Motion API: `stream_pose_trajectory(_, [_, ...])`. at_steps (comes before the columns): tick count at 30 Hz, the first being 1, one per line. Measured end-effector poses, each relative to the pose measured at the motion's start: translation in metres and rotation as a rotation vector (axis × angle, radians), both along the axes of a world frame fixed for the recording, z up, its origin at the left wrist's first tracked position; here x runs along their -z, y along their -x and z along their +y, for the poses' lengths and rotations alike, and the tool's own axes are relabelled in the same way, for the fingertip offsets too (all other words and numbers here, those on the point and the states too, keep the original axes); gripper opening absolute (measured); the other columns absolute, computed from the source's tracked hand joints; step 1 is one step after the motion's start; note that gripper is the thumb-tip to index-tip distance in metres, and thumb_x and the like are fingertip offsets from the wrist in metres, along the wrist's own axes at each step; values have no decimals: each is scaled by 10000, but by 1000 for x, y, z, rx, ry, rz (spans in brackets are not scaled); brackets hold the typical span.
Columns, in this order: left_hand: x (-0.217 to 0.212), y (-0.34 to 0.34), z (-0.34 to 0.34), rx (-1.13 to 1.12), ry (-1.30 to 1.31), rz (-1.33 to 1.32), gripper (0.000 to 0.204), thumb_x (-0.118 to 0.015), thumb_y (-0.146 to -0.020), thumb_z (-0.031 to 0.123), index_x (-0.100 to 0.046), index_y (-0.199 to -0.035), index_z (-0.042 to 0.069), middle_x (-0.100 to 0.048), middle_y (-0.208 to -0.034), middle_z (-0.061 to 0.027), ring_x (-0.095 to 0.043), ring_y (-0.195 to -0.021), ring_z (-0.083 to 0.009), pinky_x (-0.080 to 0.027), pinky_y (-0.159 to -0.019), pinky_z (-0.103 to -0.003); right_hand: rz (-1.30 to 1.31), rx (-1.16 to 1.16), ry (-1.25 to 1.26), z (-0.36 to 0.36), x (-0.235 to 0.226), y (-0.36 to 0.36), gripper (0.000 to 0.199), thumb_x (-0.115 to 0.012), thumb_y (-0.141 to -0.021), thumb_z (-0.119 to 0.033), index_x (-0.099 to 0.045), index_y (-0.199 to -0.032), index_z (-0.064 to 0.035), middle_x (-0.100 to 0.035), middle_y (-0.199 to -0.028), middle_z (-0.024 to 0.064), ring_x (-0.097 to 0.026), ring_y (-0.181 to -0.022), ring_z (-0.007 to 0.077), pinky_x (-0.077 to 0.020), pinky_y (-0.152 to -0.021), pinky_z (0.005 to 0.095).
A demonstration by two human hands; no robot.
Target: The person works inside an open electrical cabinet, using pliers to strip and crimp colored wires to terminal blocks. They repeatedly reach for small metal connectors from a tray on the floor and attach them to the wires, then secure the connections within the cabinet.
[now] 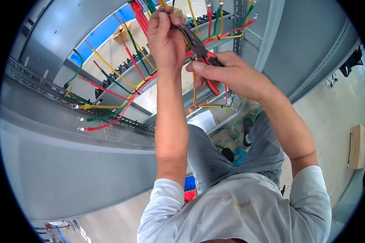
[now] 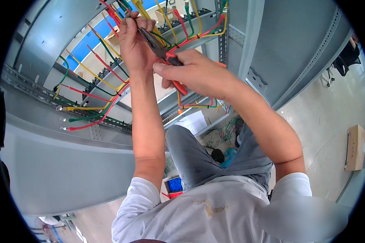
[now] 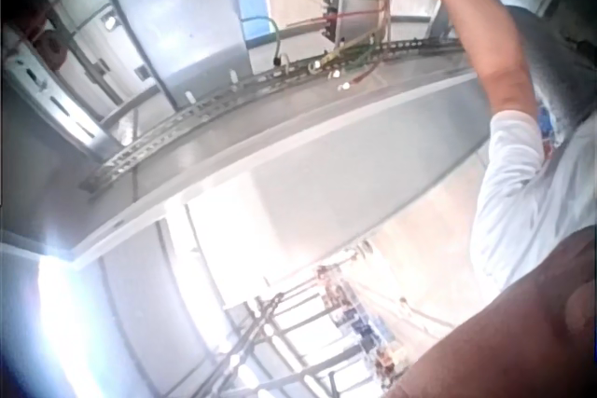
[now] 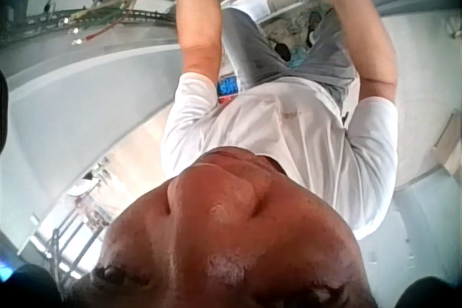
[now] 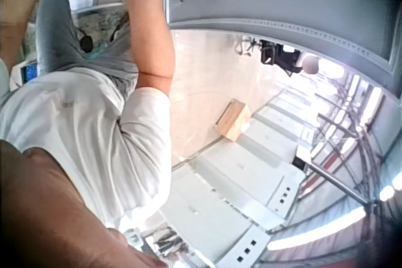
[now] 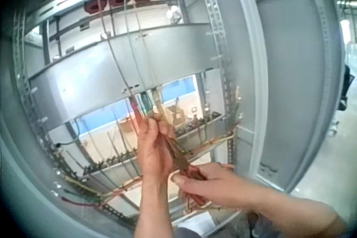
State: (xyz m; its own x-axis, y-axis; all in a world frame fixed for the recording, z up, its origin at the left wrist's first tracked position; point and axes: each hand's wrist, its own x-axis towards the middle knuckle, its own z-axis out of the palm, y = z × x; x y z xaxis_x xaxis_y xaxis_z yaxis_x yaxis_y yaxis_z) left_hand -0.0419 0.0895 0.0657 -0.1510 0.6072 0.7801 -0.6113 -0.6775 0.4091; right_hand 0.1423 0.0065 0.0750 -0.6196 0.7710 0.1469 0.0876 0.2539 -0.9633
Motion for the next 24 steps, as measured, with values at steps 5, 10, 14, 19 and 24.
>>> stream_pose_trajectory(5, [-6,-4,0,-16,28,-27,188,-541,-1076,165,-603,-1189,28,-609,-879,-41,-533,-812,-146,-450,-794,-323,-303,231,-370,-1,-31,-21,504,-620,-950,-441,-681,-843,47,-635,-699,186,-641,-680,308,-508,-683,410])
stream_pose_trajectory(10, [-7,0,4,45,0,-10,183,-543,-1074,168,-601,-1140,8,-587,-858,-66,-507,-809,-160,-419,-776,-334,-485,345,-683,13,-51,-24,436,-597,-952,-361,-684,-836,50,-656,-718,245,-680,-783,425,-526,-765,521])
stream_pose_trajectory(14, [-7,-1,-1,34,12,-11,176,-532,-1077,165,-598,-1125,9,-585,-848,-67,-506,-809,-166,-417,-774,-336,-559,314,-584,17,-57,-18,432,-607,-967,-369,-609,-882,54,-587,-681,199,-592,-682,403,-468,-677,476])
stream_pose_trajectory(19, [-6,-1,0,54,-3,0,173,-522,-1082,163,-591,-1117,8,-585,-848,-69,-509,-808,-173,-421,-775,-337,-560,398,-770,28,-50,-9,389,-585,-949,-304,-699,-894,64,-673,-758,245,-682,-771,421,-544,-758,490])
stream_pose_trajectory(24, [-4,1,-1,49,-13,26,175,-516,-1086,168,-587,-1118,11,-589,-857,-70,-517,-812,-171,-429,-782,-326,-552,350,-667,32,-53,-4,373,-604,-942,-292,-706,-878,61,-692,-773,226,-709,-770,354,-558,-750,444])
